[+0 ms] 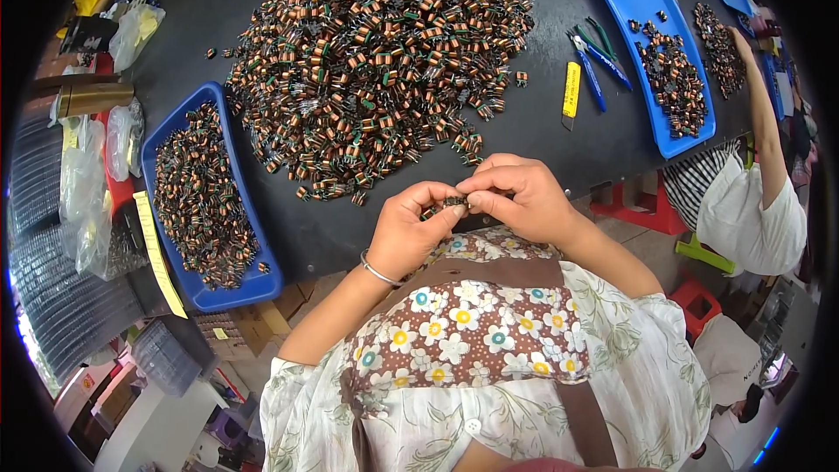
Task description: The person assembles small electronic components by hand at a factory workbench, using pliers and a utility knife to manipulate the parts.
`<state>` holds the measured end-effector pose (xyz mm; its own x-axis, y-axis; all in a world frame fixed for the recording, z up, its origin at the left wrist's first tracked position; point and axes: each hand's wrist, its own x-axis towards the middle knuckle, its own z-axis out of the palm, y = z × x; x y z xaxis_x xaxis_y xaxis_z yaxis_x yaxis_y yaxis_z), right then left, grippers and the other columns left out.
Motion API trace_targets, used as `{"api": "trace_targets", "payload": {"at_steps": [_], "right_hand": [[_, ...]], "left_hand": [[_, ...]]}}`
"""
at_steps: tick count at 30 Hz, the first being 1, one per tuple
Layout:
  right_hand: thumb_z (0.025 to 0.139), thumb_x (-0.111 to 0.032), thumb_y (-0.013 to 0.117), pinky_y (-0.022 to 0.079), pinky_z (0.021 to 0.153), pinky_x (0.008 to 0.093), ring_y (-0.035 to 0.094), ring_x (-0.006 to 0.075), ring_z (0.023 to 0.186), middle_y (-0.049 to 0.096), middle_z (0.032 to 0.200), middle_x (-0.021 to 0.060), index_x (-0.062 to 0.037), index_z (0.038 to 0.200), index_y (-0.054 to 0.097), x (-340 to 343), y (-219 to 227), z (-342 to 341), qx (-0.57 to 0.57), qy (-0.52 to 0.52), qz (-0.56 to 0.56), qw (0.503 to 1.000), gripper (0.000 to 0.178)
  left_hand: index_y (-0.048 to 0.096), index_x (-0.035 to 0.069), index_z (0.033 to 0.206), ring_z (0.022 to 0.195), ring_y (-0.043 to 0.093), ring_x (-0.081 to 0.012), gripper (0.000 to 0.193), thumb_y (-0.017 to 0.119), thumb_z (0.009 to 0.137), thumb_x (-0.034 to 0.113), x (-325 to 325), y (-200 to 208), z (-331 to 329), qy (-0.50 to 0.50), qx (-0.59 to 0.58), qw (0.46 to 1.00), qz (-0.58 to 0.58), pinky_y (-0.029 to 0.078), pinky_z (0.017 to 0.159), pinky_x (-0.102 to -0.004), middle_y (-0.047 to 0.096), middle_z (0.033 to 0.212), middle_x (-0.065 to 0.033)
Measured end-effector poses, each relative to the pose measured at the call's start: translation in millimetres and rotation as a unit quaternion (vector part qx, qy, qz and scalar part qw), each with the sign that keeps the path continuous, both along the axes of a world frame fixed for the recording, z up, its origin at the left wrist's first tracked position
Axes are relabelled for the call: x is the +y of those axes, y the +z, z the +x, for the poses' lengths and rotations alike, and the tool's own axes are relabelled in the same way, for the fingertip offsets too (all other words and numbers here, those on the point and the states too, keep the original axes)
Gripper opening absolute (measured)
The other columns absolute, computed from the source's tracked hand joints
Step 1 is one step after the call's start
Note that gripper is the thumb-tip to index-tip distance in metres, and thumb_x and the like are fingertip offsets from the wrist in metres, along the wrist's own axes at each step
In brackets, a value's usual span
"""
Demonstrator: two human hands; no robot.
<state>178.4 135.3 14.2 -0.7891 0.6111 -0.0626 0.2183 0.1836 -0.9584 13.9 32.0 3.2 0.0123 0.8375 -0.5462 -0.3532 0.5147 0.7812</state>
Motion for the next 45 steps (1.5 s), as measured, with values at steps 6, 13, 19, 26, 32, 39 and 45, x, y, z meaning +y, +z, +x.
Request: {"api": "trace_targets", "payload": {"at_steps": [6,13,19,26,32,39,45], "right_hand": [[0.073,0.002,0.061,0.045,0.077,0.0319,0.059,0.0234,0.086,0.062,0.092,0.0077,-0.0023,0.092,0.064,22.4,7.5,10.5,-0.019,0.020,0.200,0.979,0.020],[0.068,0.005,0.063,0.048,0.071,0.0327,0.058,0.0251,0.081,0.060,0.094,0.0082,-0.0023,0.089,0.062,28.3,-8.8,31.1,-0.137,0.019,0.195,0.971,0.022],[0.072,-0.001,0.065,0.049,0.063,0.0334,0.060,0.0269,0.068,0.060,0.082,0.0119,-0.0005,0.090,0.063,12.4,11.3,13.0,-0.122,0.023,0.017,0.992,0.018],[0.073,-0.004,0.066,0.050,0.064,0.0334,0.061,0.0269,0.071,0.063,0.078,0.0124,-0.0005,0.091,0.064,-4.5,11.3,-1.3,-0.056,0.043,0.180,0.981,0.019],[0.072,-0.003,0.066,0.048,0.059,0.0322,0.059,0.0239,0.064,0.060,0.078,0.0091,-0.0026,0.085,0.062,8.6,0.0,0.1,-0.098,-0.062,0.252,0.961,0.014],[0.069,-0.003,0.068,0.045,0.054,0.0252,0.055,0.0126,0.057,0.057,0.074,0.0051,-0.0023,0.084,0.058,9.0,-6.3,4.0,-0.172,-0.039,0.155,0.972,0.018],[0.074,-0.004,0.066,0.045,0.055,0.0214,0.055,0.0064,0.061,0.059,0.072,0.0044,0.0011,0.086,0.060,-5.0,5.4,1.3,-0.074,-0.036,-0.082,0.993,0.015]], "left_hand": [[0.057,-0.001,0.096,0.065,0.055,-0.0037,0.014,0.057,0.084,0.005,0.0,-0.7,-0.2,0.002,0.001,1.000,-0.011,0.046,0.055,-0.0181,0.064,0.083,-0.0051],[0.057,0.000,0.095,0.063,0.054,-0.0038,0.012,0.056,0.084,0.004,0.9,-0.1,0.2,0.007,-0.006,1.000,-0.021,0.045,0.054,-0.0178,0.064,0.083,-0.0059],[0.053,0.002,0.098,0.058,0.053,-0.0043,0.012,0.055,0.086,0.004,-0.9,-6.9,3.1,0.005,-0.016,1.000,-0.008,0.043,0.048,-0.0166,0.062,0.086,-0.0070],[0.054,0.001,0.091,0.059,0.051,-0.0020,0.012,0.061,0.081,0.004,1.9,1.4,4.9,-0.003,0.020,1.000,0.011,0.041,0.049,-0.0177,0.058,0.081,-0.0006],[0.053,0.001,0.095,0.055,0.051,-0.0040,0.012,0.058,0.084,0.003,0.9,5.6,1.1,-0.008,0.015,0.999,-0.039,0.040,0.044,-0.0165,0.062,0.084,-0.0065],[0.053,0.001,0.095,0.054,0.051,-0.0038,0.012,0.058,0.084,0.003,-1.7,2.2,0.6,0.019,-0.013,0.999,-0.043,0.040,0.044,-0.0162,0.062,0.083,-0.0077],[0.055,0.002,0.092,0.057,0.052,-0.0025,0.015,0.063,0.081,0.007,-2.0,-2.6,1.8,0.016,-0.001,1.000,-0.025,0.040,0.046,-0.0172,0.056,0.078,0.0001]]}}
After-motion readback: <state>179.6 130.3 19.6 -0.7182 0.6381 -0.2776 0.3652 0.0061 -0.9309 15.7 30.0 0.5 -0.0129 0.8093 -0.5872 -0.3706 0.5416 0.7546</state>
